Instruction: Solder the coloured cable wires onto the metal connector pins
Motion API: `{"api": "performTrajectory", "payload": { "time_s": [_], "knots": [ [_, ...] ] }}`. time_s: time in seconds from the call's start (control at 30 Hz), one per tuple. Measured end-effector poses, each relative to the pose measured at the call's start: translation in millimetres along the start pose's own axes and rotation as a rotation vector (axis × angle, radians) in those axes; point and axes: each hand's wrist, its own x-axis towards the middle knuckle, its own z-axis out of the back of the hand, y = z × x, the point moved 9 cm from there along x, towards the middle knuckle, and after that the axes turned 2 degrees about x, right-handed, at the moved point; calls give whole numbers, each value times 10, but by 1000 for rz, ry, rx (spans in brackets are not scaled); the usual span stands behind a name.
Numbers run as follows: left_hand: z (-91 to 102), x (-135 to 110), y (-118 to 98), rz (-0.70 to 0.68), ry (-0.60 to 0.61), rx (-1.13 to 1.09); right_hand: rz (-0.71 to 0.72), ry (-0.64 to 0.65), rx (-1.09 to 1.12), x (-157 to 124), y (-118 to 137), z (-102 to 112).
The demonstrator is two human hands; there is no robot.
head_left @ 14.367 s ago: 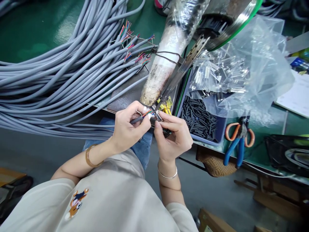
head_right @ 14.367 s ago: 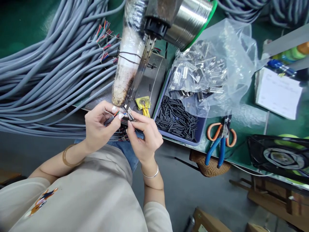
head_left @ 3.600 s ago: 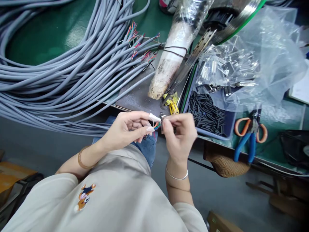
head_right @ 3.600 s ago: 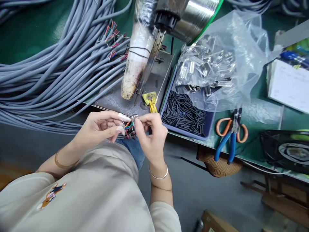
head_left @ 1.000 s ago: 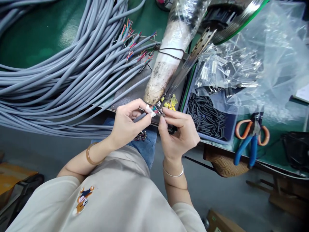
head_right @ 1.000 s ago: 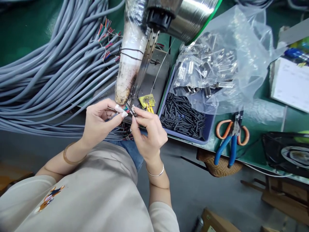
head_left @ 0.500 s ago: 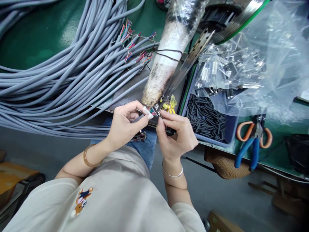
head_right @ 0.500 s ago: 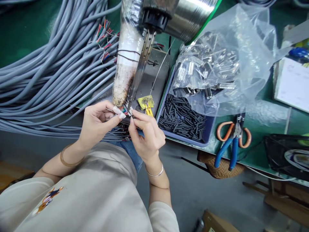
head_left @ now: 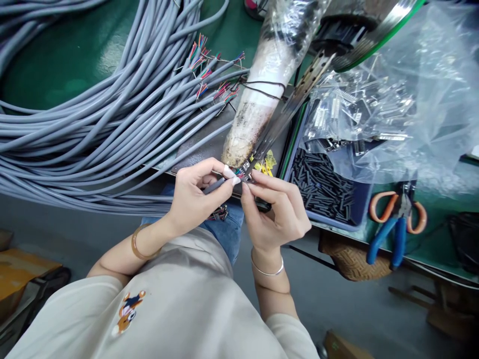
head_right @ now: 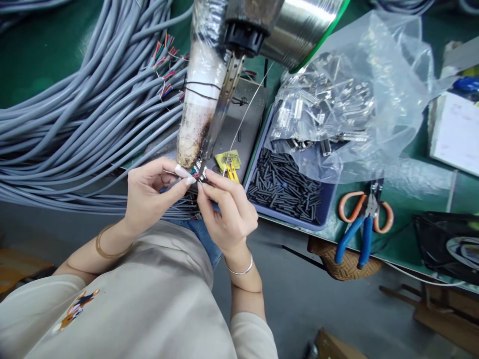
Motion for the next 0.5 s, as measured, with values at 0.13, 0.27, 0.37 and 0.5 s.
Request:
{"api": "performTrajectory", "payload": {
  "time_s": [0.13,0.27,0.37,0.5],
  "knots": [
    [-42,3,114,35,68,-42,84,53,-44,-74,49,-37],
    [-65,-10,131,38,78,-83,117,48,-57,-111,58,3],
    [-101,-41,115,65,139,-128,40,24,-13,-84,3,63],
    [-170,-118,160,198,317,-298,-181,99,121,-72,-150,28]
  ]
}}
